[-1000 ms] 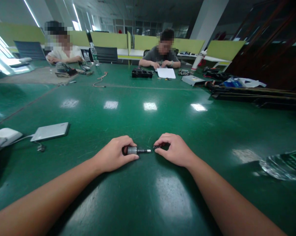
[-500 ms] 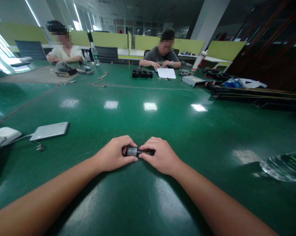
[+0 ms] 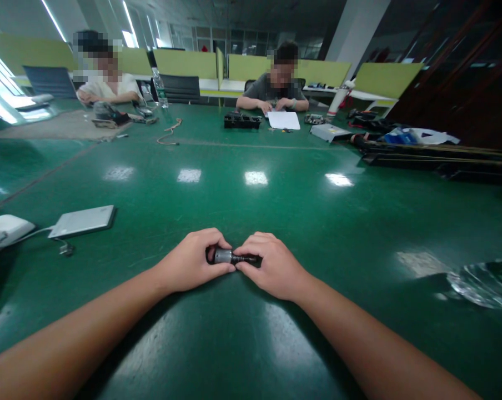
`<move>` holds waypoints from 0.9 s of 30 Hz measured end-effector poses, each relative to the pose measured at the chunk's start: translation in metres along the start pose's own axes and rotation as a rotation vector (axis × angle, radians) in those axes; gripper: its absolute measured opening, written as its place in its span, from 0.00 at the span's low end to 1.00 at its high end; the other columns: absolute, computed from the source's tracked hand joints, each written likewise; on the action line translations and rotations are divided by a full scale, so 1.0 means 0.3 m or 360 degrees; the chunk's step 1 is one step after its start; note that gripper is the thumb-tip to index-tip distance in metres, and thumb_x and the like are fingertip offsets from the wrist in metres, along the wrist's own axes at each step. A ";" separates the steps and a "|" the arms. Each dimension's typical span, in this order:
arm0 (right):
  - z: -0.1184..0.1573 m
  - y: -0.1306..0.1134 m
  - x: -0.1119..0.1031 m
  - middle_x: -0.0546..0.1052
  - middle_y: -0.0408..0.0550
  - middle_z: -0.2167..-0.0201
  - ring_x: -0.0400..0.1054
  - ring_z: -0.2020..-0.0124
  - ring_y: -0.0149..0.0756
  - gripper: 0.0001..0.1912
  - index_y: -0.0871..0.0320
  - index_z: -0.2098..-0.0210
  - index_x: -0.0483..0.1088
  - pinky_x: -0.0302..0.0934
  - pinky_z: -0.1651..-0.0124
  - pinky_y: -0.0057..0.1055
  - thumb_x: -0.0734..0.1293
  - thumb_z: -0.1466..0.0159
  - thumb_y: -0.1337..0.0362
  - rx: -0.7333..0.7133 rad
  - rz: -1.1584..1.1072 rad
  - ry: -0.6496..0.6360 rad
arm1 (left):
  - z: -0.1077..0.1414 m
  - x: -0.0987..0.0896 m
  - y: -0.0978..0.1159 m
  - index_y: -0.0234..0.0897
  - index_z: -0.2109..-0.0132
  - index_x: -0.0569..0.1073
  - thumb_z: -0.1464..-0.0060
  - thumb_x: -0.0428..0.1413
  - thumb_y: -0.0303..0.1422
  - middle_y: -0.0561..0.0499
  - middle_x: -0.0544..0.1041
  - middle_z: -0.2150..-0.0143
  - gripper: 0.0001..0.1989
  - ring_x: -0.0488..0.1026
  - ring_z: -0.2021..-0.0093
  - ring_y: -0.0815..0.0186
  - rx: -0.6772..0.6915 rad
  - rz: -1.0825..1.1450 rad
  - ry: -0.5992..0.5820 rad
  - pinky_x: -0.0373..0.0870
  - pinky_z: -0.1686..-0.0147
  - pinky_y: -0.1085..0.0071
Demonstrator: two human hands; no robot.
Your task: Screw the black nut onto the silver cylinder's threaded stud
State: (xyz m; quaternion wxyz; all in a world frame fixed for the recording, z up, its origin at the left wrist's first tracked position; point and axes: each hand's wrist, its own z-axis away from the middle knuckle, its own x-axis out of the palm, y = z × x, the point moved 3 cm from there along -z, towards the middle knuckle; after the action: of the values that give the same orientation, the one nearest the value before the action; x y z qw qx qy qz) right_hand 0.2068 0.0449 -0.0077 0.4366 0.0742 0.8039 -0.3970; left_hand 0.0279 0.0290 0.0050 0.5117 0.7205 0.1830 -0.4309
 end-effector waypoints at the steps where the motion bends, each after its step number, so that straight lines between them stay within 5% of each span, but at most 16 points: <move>1: 0.000 0.001 0.000 0.79 0.45 0.67 0.68 0.63 0.35 0.08 0.56 0.61 0.77 0.58 0.56 0.36 0.71 0.41 0.69 -0.0004 -0.0001 0.0001 | 0.001 0.000 0.001 0.36 0.61 0.75 0.48 0.63 0.39 0.51 0.74 0.66 0.12 0.70 0.67 0.65 0.0008 0.0001 0.0006 0.63 0.67 0.71; 27: 0.012 0.017 -0.024 0.78 0.46 0.69 0.68 0.66 0.36 0.07 0.57 0.64 0.78 0.60 0.58 0.35 0.71 0.43 0.70 -0.0017 -0.0050 -0.0006 | 0.003 -0.008 0.011 0.36 0.60 0.74 0.48 0.63 0.39 0.51 0.74 0.65 0.12 0.71 0.65 0.65 0.0055 0.0047 0.0028 0.65 0.65 0.71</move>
State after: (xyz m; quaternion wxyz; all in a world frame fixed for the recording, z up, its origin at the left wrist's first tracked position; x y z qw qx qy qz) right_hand 0.2157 0.0475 -0.0062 0.4321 0.0586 0.8063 -0.3997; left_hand 0.0285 0.0271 0.0087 0.5038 0.7355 0.1694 -0.4201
